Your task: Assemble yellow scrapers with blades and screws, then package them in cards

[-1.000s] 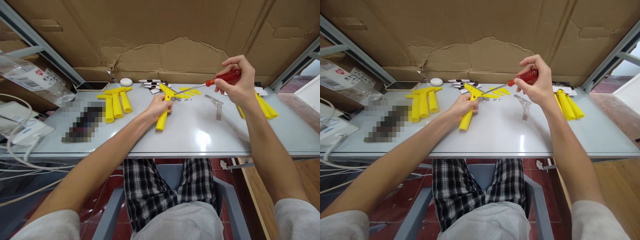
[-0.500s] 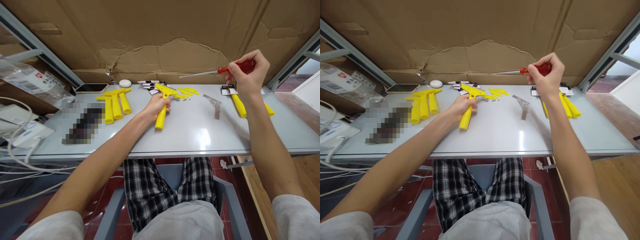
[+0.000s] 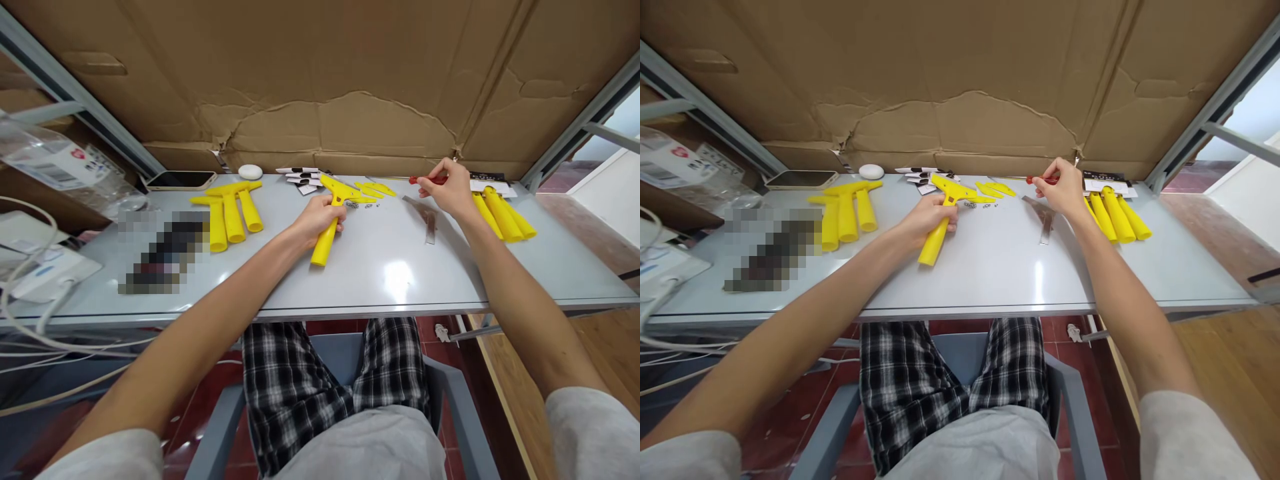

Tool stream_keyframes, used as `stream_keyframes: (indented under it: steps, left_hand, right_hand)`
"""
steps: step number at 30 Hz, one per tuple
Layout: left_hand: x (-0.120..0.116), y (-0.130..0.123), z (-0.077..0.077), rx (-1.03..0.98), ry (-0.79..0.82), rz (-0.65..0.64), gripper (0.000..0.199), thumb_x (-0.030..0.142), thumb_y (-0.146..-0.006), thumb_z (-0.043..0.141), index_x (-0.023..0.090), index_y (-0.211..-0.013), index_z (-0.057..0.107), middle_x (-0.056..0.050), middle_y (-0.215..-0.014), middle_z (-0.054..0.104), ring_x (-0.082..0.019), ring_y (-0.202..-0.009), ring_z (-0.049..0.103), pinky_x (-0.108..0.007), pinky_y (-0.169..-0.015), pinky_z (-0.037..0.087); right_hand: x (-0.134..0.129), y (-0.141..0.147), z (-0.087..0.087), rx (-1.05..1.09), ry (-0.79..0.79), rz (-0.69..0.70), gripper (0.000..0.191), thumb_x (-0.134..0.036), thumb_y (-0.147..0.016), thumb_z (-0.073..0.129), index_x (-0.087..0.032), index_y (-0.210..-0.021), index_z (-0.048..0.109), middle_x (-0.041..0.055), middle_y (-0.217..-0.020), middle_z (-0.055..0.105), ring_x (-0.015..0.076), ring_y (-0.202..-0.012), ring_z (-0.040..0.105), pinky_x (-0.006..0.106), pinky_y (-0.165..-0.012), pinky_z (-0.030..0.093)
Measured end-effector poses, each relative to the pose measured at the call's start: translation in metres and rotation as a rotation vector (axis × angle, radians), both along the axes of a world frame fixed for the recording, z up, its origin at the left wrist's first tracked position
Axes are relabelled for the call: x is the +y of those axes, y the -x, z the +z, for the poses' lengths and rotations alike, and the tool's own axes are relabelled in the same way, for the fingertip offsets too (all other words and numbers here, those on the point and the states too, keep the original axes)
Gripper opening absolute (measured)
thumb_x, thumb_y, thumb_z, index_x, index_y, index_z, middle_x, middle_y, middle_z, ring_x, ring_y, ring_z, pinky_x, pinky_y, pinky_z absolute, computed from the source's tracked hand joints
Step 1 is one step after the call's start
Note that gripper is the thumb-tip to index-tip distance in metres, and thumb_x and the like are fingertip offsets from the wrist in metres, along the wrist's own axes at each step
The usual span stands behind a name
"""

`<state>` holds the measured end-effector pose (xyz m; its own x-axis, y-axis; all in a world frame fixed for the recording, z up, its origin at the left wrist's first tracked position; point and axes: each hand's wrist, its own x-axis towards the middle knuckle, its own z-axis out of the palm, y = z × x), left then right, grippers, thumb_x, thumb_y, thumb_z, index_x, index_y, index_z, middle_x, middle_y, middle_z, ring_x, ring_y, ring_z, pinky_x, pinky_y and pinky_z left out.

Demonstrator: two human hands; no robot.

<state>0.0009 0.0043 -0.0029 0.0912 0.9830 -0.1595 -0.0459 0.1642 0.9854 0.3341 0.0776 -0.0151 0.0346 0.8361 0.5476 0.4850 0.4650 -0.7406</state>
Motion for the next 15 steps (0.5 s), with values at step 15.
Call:
stream_keyframes:
  steps: [15]
  left_hand:
    - [-0.0071, 0.0016, -0.0004, 0.196, -0.122, -0.068, 0.031, 0.017, -0.069, 0.092, 0.017, -0.098, 0.080, -0.007, -0.105, 0.077, -0.013, -0.066, 0.061, -0.031, -0.063, 0.054]
  right_hand:
    - [-0.0065, -0.0091, 0.0046, -0.572, 0.185, -0.115, 0.025, -0.033, -0.089, 0.086, -0.024, -0.108, 0.071, 0.0081, -0.093, 0.082, 0.0318, -0.090, 0.077, 0.050, -0.099, 0.058]
